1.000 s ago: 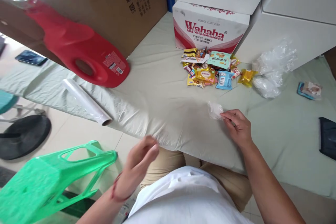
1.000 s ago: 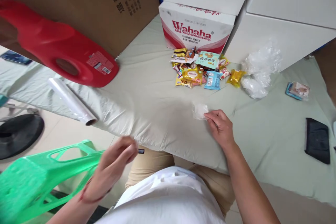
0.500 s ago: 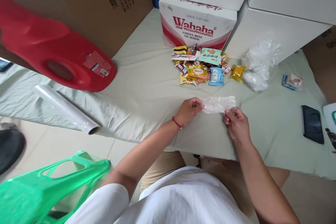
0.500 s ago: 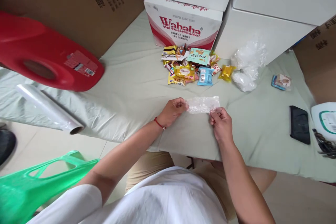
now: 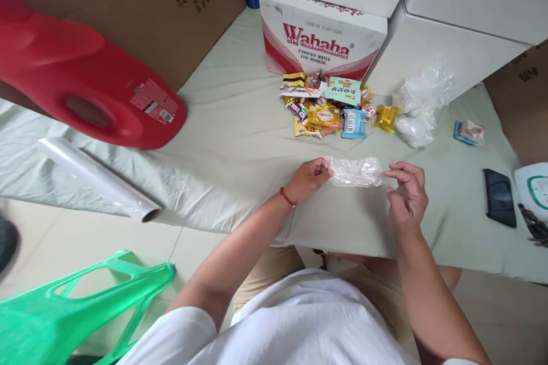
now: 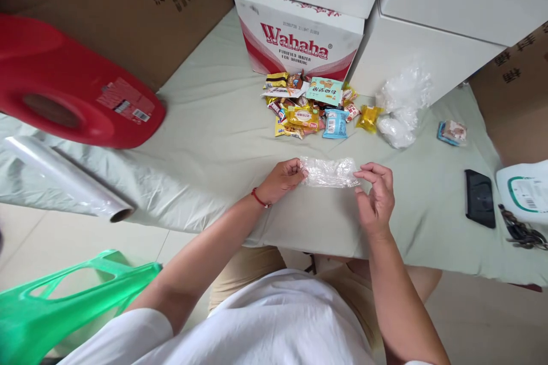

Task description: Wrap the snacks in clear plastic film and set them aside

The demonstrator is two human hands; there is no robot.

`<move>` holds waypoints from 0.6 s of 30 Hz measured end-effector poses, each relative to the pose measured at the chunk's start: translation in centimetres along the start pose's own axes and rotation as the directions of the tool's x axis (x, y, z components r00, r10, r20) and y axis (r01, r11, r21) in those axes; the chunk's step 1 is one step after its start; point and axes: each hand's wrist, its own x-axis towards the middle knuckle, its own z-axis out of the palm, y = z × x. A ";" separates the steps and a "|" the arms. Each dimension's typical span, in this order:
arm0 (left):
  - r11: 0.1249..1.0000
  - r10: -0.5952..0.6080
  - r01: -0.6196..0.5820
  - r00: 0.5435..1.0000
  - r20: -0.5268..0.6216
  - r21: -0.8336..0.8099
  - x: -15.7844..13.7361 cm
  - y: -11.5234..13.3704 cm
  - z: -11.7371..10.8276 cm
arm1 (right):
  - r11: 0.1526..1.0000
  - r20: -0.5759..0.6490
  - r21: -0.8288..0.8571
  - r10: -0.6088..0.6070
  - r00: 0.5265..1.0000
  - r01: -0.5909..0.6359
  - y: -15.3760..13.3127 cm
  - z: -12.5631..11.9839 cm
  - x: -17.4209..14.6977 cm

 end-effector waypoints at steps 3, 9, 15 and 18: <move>1.000 -0.009 0.009 1.000 0.004 -0.012 0.1 0.0 -0.1 | 0.996 0.063 -0.088 -0.008 0.998 0.014 -0.4 0.2 0.1; 0.999 -0.024 0.027 0.997 0.068 -0.036 0.0 -0.1 -0.4 | 0.969 0.338 -0.203 -0.068 0.938 0.144 0.6 3.5 0.1; 0.991 0.024 -0.025 1.000 -0.016 -0.128 0.0 -0.2 -0.3 | 0.948 0.268 -0.102 0.319 0.909 -0.303 1.1 5.3 -0.6; 0.997 0.066 -0.069 0.996 -0.056 -0.039 0.0 -0.3 -0.2 | 0.849 0.279 0.044 0.495 0.823 -0.526 0.5 5.5 -0.7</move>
